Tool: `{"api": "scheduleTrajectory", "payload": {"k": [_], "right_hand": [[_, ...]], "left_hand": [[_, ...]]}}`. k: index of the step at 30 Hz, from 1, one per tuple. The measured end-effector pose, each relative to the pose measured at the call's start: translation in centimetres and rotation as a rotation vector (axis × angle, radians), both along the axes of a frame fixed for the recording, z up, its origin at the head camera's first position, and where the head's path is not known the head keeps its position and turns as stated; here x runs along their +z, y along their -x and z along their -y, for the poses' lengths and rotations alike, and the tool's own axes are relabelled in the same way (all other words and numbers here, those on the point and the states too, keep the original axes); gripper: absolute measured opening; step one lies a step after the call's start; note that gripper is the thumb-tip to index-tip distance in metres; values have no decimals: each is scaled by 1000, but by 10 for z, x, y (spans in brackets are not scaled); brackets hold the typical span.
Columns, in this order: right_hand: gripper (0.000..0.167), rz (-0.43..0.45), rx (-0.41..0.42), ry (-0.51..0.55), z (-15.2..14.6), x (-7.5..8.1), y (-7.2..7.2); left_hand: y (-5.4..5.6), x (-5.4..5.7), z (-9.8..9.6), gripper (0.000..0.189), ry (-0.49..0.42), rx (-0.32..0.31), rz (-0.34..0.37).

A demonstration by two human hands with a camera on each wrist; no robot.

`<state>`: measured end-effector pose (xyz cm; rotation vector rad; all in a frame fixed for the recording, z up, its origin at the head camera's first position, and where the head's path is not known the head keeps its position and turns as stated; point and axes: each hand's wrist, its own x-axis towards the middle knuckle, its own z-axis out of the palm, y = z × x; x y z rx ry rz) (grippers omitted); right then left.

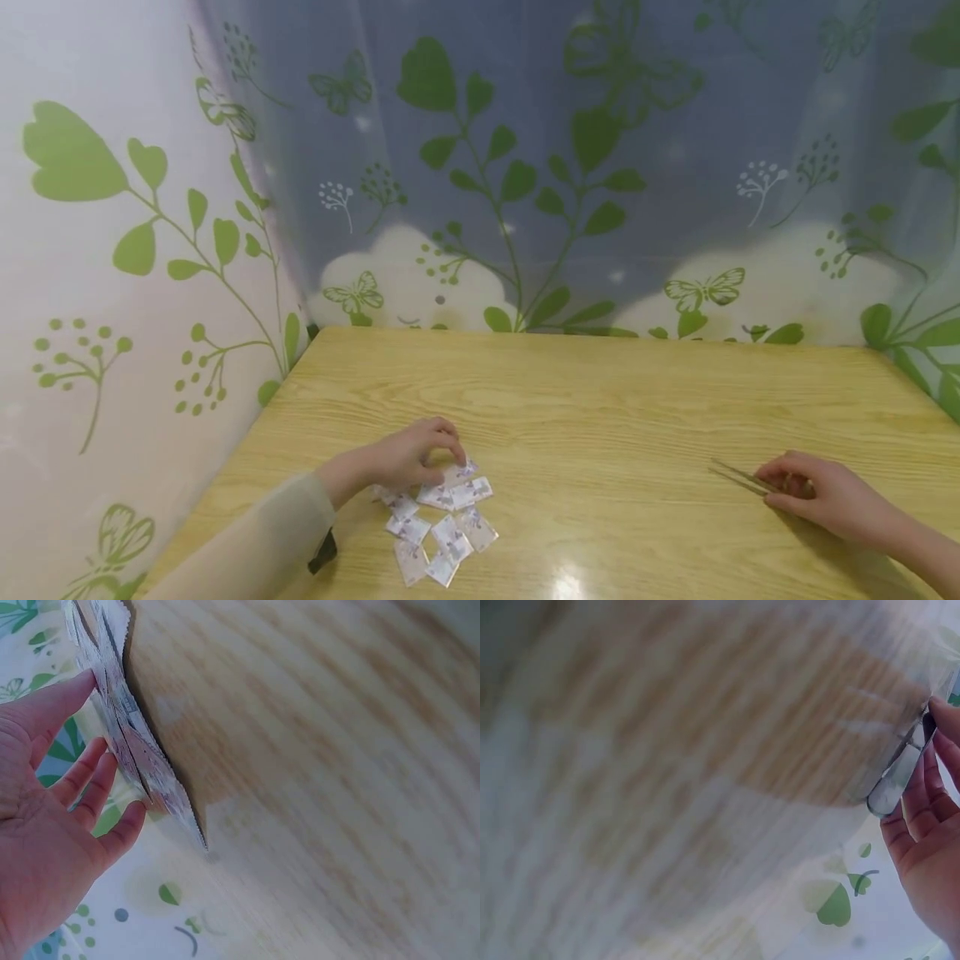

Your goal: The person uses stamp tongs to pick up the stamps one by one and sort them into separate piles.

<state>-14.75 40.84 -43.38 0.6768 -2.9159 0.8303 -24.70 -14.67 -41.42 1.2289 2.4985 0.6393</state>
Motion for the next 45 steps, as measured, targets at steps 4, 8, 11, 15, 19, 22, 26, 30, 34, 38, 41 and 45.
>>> {"api": "scheduleTrajectory", "payload": {"k": [4,8,11,15,19,22,26,30,34,38,41,45], "right_hand": [[20,-7,21,16,0,-1,3],[16,-19,15,18,1,-3,6],[15,-33,13,20,3,-4,6],[20,-44,28,36,5,0,7],[23,-51,45,35,9,9,10],[24,-60,56,31,15,17,14],[24,-64,79,44,28,28,22],[23,-46,97,55,46,39,32],[18,1,110,100,72,48,41],[14,88,121,144,97,55,49],[12,136,126,155,113,57,53],[11,147,150,151,133,57,62]], "left_hand": [[0,-1,1,31,-8,-9,-9],[-1,0,1,31,-2,-4,-10],[-1,1,1,31,6,4,-7],[-1,1,1,31,14,8,-7],[-1,2,0,30,20,8,3],[-2,3,-1,30,23,8,6],[-2,4,-1,30,20,6,1],[-2,3,0,30,21,2,-9],[-2,0,2,31,23,1,-10],[-3,-1,3,31,19,1,-7],[-3,0,1,31,9,-9,-15],[-2,3,0,31,6,-18,-29]]}}
